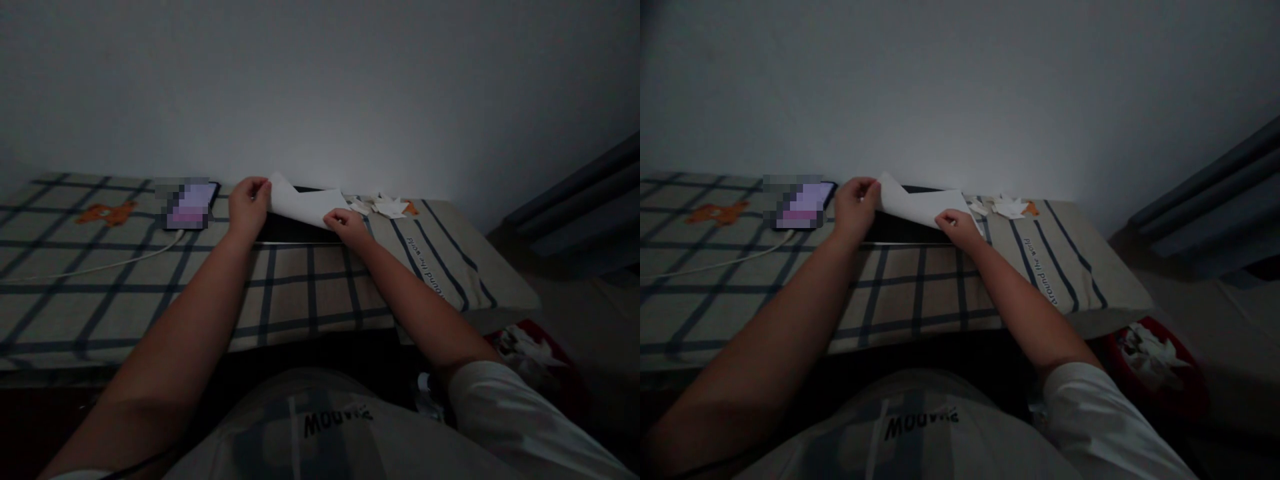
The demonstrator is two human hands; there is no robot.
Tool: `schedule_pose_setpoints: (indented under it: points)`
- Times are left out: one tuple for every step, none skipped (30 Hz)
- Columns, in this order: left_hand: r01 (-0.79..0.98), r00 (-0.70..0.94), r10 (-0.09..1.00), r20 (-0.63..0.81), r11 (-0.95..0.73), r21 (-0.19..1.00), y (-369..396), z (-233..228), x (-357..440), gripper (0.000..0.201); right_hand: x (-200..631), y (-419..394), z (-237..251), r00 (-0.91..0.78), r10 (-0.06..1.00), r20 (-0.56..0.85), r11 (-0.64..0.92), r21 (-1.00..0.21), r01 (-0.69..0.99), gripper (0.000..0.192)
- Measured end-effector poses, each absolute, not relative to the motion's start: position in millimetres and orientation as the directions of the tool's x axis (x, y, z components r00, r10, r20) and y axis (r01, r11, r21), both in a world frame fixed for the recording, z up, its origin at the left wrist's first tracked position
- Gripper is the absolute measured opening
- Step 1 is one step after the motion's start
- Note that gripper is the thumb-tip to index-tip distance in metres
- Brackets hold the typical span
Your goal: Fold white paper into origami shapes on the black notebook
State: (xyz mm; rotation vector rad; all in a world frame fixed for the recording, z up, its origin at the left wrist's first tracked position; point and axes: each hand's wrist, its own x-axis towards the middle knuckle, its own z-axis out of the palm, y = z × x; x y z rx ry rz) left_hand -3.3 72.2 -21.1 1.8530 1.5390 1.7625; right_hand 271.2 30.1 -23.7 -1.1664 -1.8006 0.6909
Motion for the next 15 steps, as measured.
schedule_pose_setpoints:
  points:
    - [0.559, -0.198, 0.72, 0.665, -0.474, 0.681, 69.8, -19.4, -3.2, 0.009, 270.9, 29.9, -22.6, -0.209, 0.911, 0.357, 0.413, -0.8, 0.436, 0.026]
    - [0.577, -0.162, 0.709, 0.686, -0.496, 0.649, 66.9, -17.7, -2.7, 0.009, 270.0, 30.5, -20.6, -0.214, 0.91, 0.356, 0.415, -0.8, 0.433, 0.029]
    - [0.592, -0.116, 0.697, 0.708, -0.524, 0.613, 63.8, -16.1, -1.5, 0.01, 268.6, 31.9, -17.7, -0.21, 0.91, 0.358, 0.415, -0.805, 0.424, 0.031]
    - [0.601, -0.068, 0.686, 0.725, -0.552, 0.579, 60.5, -14.7, 0.2, 0.011, 266.6, 34.0, -13.7, -0.204, 0.91, 0.36, 0.413, -0.815, 0.406, 0.031]
    - [0.605, -0.027, 0.673, 0.739, -0.578, 0.548, 57.1, -13.2, 2.4, 0.013, 263.9, 36.5, -8.7, -0.194, 0.912, 0.362, 0.41, -0.832, 0.374, 0.03]
    - [0.604, 0.02, 0.658, 0.753, -0.608, 0.515, 53.7, -11.7, 4.8, 0.015, 260.6, 39.2, -3.0, -0.204, 0.914, 0.351, 0.401, -0.855, 0.329, 0.031]
    - [0.595, 0.071, 0.641, 0.764, -0.642, 0.484, 50.5, -10.1, 7.3, 0.018, 256.8, 41.9, 2.9, -0.239, 0.913, 0.331, 0.392, -0.876, 0.282, 0.033]
    - [0.587, 0.118, 0.631, 0.767, -0.667, 0.458, 47.4, -8.4, 9.5, 0.021, 252.6, 44.2, 8.6, -0.275, 0.909, 0.313, 0.38, -0.893, 0.239, 0.035]
    - [0.583, 0.161, 0.629, 0.76, -0.682, 0.441, 44.6, -6.8, 11.3, 0.023, 248.5, 45.9, 13.5, -0.297, 0.906, 0.302, 0.37, -0.906, 0.207, 0.035]
    - [0.581, 0.194, 0.633, 0.749, -0.69, 0.432, 42.1, -5.3, 12.7, 0.025, 244.6, 47.1, 17.1, -0.312, 0.903, 0.294, 0.362, -0.913, 0.188, 0.035]
    - [0.579, 0.215, 0.637, 0.74, -0.693, 0.429, 39.9, -4.0, 13.5, 0.026, 241.3, 47.7, 19.2, -0.331, 0.899, 0.287, 0.358, -0.917, 0.178, 0.033]
    - [0.579, 0.231, 0.642, 0.731, -0.694, 0.428, 38.1, -3.0, 13.8, 0.027, 238.7, 47.8, 19.7, -0.351, 0.894, 0.278, 0.351, -0.922, 0.164, 0.032]
    - [0.58, 0.242, 0.648, 0.722, -0.694, 0.428, 36.6, -2.4, 14.0, 0.027, 236.9, 47.6, 18.6, -0.364, 0.892, 0.268, 0.337, -0.931, 0.141, 0.031]
    - [0.583, 0.25, 0.653, 0.715, -0.691, 0.427, 35.5, -2.2, 13.9, 0.028, 236.0, 47.3, 16.5, -0.372, 0.892, 0.257, 0.318, -0.942, 0.111, 0.031]
    - [0.59, 0.257, 0.658, 0.707, -0.687, 0.424, 34.8, -2.4, 13.9, 0.028, 236.0, 47.1, 13.7, -0.379, 0.892, 0.245, 0.295, -0.952, 0.077, 0.032]
